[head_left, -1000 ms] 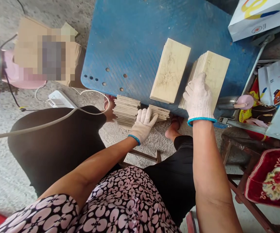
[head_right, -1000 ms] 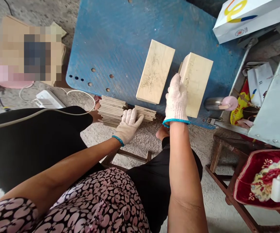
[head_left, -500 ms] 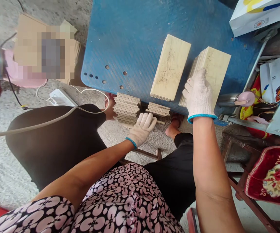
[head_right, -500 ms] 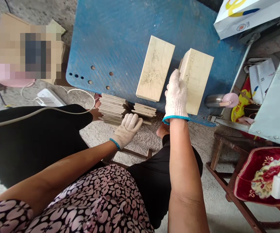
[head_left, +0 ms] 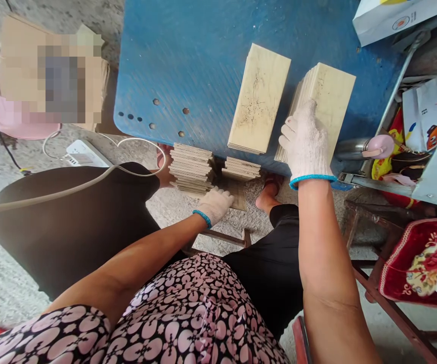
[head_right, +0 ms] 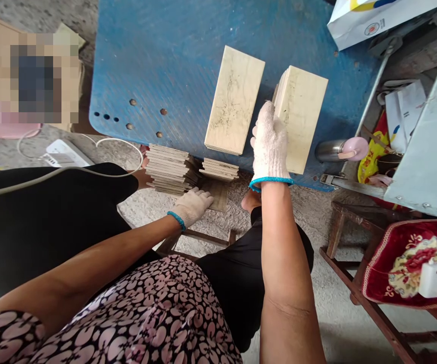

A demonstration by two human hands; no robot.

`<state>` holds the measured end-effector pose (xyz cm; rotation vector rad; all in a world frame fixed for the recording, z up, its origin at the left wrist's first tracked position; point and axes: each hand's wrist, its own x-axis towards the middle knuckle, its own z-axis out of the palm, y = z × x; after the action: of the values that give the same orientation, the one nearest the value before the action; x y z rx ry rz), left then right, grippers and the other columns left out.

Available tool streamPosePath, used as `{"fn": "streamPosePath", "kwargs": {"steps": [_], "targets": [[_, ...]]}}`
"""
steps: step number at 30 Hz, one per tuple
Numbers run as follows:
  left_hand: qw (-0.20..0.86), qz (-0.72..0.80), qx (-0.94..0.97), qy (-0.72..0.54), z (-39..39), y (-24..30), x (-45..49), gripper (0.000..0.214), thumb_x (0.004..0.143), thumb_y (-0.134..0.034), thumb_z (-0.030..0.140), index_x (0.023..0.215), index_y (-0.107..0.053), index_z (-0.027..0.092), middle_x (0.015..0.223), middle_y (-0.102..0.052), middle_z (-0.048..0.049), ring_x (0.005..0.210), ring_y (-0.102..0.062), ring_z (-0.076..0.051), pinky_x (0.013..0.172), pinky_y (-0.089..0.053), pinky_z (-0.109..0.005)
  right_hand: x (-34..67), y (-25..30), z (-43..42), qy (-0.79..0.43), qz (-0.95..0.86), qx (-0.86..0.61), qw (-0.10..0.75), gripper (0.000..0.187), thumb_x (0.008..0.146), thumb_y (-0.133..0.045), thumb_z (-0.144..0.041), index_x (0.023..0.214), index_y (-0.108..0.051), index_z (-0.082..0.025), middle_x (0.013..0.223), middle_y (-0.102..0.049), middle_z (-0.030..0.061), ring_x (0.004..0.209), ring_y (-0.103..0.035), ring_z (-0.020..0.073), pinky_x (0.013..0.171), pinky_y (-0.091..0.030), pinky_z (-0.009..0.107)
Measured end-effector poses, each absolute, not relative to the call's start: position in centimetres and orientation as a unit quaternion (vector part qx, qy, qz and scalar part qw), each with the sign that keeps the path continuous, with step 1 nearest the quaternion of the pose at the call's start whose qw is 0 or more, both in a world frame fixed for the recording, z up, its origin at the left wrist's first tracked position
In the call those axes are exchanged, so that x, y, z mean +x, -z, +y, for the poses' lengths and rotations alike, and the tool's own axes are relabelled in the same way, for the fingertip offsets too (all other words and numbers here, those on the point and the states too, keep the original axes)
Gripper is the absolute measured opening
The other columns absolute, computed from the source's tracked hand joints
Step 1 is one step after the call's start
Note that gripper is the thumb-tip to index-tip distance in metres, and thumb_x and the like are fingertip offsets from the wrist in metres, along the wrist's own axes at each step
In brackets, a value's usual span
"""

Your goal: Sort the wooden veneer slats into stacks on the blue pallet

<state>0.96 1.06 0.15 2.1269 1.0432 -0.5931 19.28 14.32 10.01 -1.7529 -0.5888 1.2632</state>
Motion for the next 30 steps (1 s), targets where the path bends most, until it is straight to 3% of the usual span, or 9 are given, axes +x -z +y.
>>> {"fn": "streamPosePath", "kwargs": {"steps": [3,6,11,14,18,22,26,30], "targets": [[0.393,0.413,0.772,0.282,2.9,-1.4,2.0,0.029,0.082,-0.058,0.005,0.103,-0.076,0.011,0.105,-0.073,-0.0214,0.1,-0.07,-0.034,0.086,-0.055,-0.046,19.1,-10.6,14.1,-0.517,-0.211,-0.711,0.428,0.036,0.098,-0.048,-0.053,0.088,-0.058,-0.021,0.092,-0.065,0.0064,0.085,-0.066,0.017,0.069,-0.053,0.028],[0.41,0.439,0.718,0.352,5.4,-3.9,2.9,0.029,0.083,-0.056,0.008,0.101,-0.078,0.014,0.098,-0.075,-0.0213,0.094,-0.071,-0.037,0.077,-0.056,-0.048,19.3,-10.4,13.7,-0.53,-0.245,-0.698,0.414,0.041,0.091,-0.056,-0.062,0.09,-0.061,-0.021,0.09,-0.066,0.0069,0.085,-0.066,0.0195,0.069,-0.054,0.03],[0.458,0.501,0.689,0.255,9.2,-9.2,1.2,0.023,0.08,-0.059,0.029,0.087,-0.08,0.023,0.075,-0.073,-0.0077,0.071,-0.068,-0.024,0.067,-0.051,-0.033,19.8,-9.7,13.2,-0.552,-0.283,-0.677,0.396,0.05,0.085,-0.062,-0.069,0.098,-0.065,-0.021,0.088,-0.066,0.0066,0.092,-0.068,0.0236,0.074,-0.059,0.036],[0.532,0.529,0.629,0.203,11.0,-12.3,-1.0,0.028,0.074,-0.063,0.042,0.088,-0.079,0.024,0.07,-0.07,-0.002,0.064,-0.062,-0.019,0.057,-0.044,-0.027,19.9,-9.3,13.0,-0.573,-0.312,-0.658,0.376,0.055,0.085,-0.061,-0.071,0.101,-0.065,-0.018,0.09,-0.067,0.0088,0.094,-0.069,0.0254,0.074,-0.06,0.036],[0.551,0.584,0.582,0.132,13.0,-15.2,-2.9,0.039,0.073,-0.063,0.052,0.092,-0.077,0.021,0.071,-0.067,-0.0013,0.066,-0.059,-0.016,0.053,-0.039,-0.024,20.1,-8.8,12.7,-0.606,-0.351,-0.619,0.355,0.058,0.087,-0.059,-0.07,0.109,-0.065,-0.016,0.098,-0.069,0.0105,0.101,-0.069,0.0261,0.081,-0.06,0.037],[0.53,0.625,0.567,0.08,14.9,-16.8,-3.7,0.04,0.073,-0.064,0.05,0.095,-0.077,0.02,0.065,-0.063,-0.0025,0.062,-0.055,-0.016,0.05,-0.038,-0.025,19.9,-8.6,12.7,-0.561,-0.4,-0.636,0.349,0.063,0.079,-0.069,-0.067,0.12,-0.062,-0.02,0.114,-0.069,0.0094,0.109,-0.067,0.0263,0.096,-0.056,0.045],[0.539,0.645,0.541,0.033,16.1,-16.9,-4.8,0.04,0.073,-0.067,0.047,0.097,-0.077,0.018,0.06,-0.059,-0.0016,0.06,-0.054,-0.015,0.051,-0.042,-0.025,18.8,-8.3,12.6,-0.496,-0.476,-0.654,0.316,0.091,0.069,-0.08,-0.061,0.142,-0.047,-0.017,0.137,-0.057,0.0177,0.127,-0.057,0.0306,0.11,-0.046,0.051],[0.555,0.653,0.516,0.007,17.0,-16.2,-5.6,0.045,0.076,-0.065,0.047,0.107,-0.075,0.015,0.056,-0.058,-0.0019,0.06,-0.057,-0.017,0.056,-0.049,-0.028,17.1,-8.0,11.6,-0.403,-0.586,-0.669,0.215,0.123,0.06,-0.086,-0.06,0.156,-0.024,-0.014,0.154,-0.037,0.0228,0.144,-0.038,0.038,0.118,-0.034,0.059]]}}
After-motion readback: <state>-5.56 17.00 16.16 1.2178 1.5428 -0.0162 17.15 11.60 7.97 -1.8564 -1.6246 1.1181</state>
